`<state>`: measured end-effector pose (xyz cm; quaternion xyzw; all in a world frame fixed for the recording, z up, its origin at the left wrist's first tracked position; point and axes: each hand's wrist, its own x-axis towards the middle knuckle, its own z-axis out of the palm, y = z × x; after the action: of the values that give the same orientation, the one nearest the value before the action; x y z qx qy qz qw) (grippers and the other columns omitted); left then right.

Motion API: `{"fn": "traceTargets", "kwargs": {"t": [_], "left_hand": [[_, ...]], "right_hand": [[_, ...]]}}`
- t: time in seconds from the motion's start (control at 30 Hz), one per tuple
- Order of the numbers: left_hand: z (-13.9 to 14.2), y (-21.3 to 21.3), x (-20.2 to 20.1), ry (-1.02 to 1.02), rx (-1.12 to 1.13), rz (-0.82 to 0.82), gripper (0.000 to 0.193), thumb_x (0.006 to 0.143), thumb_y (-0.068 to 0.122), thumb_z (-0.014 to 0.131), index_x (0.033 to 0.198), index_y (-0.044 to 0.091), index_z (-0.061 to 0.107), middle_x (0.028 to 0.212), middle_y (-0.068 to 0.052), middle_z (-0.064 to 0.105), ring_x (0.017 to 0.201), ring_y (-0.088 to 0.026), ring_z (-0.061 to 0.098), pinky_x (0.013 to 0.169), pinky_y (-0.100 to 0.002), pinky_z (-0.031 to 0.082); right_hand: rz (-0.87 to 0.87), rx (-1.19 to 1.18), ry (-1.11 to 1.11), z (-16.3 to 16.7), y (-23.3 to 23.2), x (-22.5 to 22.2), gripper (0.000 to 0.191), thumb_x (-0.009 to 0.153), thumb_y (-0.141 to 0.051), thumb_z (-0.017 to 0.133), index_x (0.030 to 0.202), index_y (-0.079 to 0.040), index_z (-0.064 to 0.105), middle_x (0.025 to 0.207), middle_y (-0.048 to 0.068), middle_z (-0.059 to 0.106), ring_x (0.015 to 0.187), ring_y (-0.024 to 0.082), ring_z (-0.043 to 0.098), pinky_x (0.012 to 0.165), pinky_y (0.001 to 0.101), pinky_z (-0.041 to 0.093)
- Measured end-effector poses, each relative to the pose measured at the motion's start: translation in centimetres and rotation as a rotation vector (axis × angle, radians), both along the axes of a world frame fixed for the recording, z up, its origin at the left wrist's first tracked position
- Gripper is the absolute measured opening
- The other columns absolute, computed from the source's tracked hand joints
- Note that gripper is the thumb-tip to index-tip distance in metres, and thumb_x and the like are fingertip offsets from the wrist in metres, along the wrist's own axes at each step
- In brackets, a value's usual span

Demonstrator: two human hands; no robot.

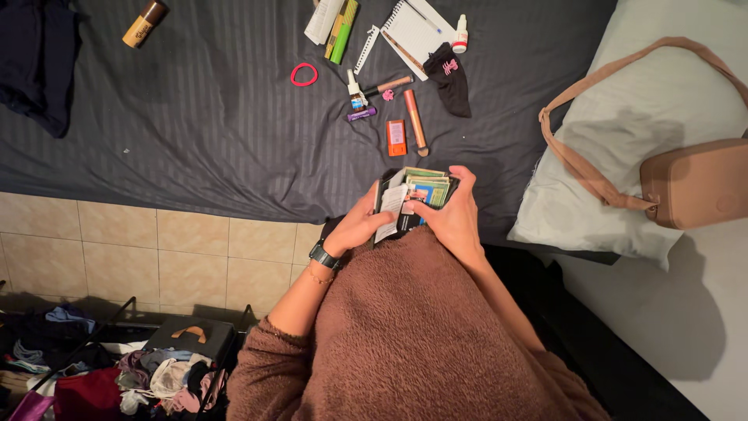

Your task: The person sits on the edge of a bed and sorts cards, cash, and papers into a wallet, placing each item into its slots. They then open a beige crossbody bag, place the wallet inside, and pick up small items from the bed to pack into the bag.

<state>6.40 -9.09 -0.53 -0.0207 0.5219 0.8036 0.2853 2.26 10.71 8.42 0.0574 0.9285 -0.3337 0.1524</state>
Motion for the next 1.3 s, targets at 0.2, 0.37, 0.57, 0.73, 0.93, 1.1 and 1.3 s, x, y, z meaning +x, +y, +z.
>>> {"fn": "traceTargets", "kwargs": {"t": [0.2,0.37,0.57,0.73,0.93,1.1,1.3], "left_hand": [[1.3,0.9,-0.3,0.021,-0.142,0.062,0.071,0.087,0.012,0.056,0.154,0.000,0.037,0.146,-0.017,0.056,0.138,-0.025,0.052,0.116,-0.035,0.036],[2.7,0.7,-0.3,-0.061,-0.526,-0.021,0.080,0.085,0.018,0.056,0.158,0.002,0.028,0.130,-0.027,0.066,0.125,-0.040,0.062,0.107,-0.040,0.046],[4.4,2.1,-0.1,0.107,-0.777,0.089,0.072,0.095,0.028,0.058,0.156,-0.004,0.036,0.142,-0.030,0.058,0.127,-0.046,0.058,0.106,-0.048,0.047],[6.8,3.2,-1.2,0.102,-0.859,0.055,0.106,0.085,0.053,0.070,0.153,-0.012,0.021,0.134,-0.030,0.050,0.113,-0.050,0.055,0.094,-0.054,0.048],[7.3,4.3,-2.0,0.110,-0.935,-0.001,0.123,0.077,0.063,0.074,0.154,-0.008,0.011,0.135,-0.026,0.042,0.117,-0.042,0.046,0.088,-0.058,0.044],[4.7,6.0,-1.6,0.290,-0.980,0.171,0.092,0.101,0.049,0.062,0.165,-0.001,0.016,0.147,-0.026,0.041,0.126,-0.042,0.045,0.099,-0.055,0.041],[2.5,4.1,-1.6,0.172,-0.266,0.202,0.071,0.090,0.025,0.078,0.146,-0.003,0.045,0.130,-0.016,0.068,0.121,-0.023,0.066,0.103,-0.038,0.052]], "right_hand": [[-0.032,-0.048,-0.045,-0.3,0.4,0.3,0.079,0.080,-0.018,0.084,0.139,-0.001,0.035,0.115,0.020,0.069,0.103,0.035,0.072,0.089,0.0416,0.055],[-0.001,-0.147,-0.046,0.0,1.4,0.6,0.069,0.086,-0.011,0.077,0.144,-0.002,0.040,0.120,0.020,0.068,0.103,0.032,0.073,0.087,0.0391,0.055],[-0.058,-0.131,-0.123,0.1,1.1,0.9,0.075,0.085,-0.012,0.075,0.149,-0.004,0.037,0.107,0.017,0.076,0.094,0.028,0.076,0.083,0.0362,0.056],[-0.026,-0.096,-0.182,-0.1,2.0,1.4,0.053,0.092,-0.023,0.075,0.135,0.000,0.054,0.101,0.016,0.076,0.096,0.022,0.075,0.083,0.0341,0.056],[-0.138,-0.255,-0.288,-0.4,2.5,3.1,0.038,0.098,-0.027,0.072,0.123,0.001,0.069,0.096,0.010,0.077,0.088,0.010,0.064,0.078,0.0306,0.054],[-0.102,-0.319,-0.097,-0.5,2.0,2.8,0.048,0.087,-0.016,0.079,0.127,0.001,0.061,0.108,0.007,0.075,0.098,0.009,0.066,0.086,0.0281,0.054],[-0.132,-0.472,-0.160,-0.6,3.3,1.1,0.048,0.087,-0.013,0.081,0.129,0.000,0.061,0.115,0.006,0.073,0.104,0.011,0.066,0.093,0.0286,0.054]]}}
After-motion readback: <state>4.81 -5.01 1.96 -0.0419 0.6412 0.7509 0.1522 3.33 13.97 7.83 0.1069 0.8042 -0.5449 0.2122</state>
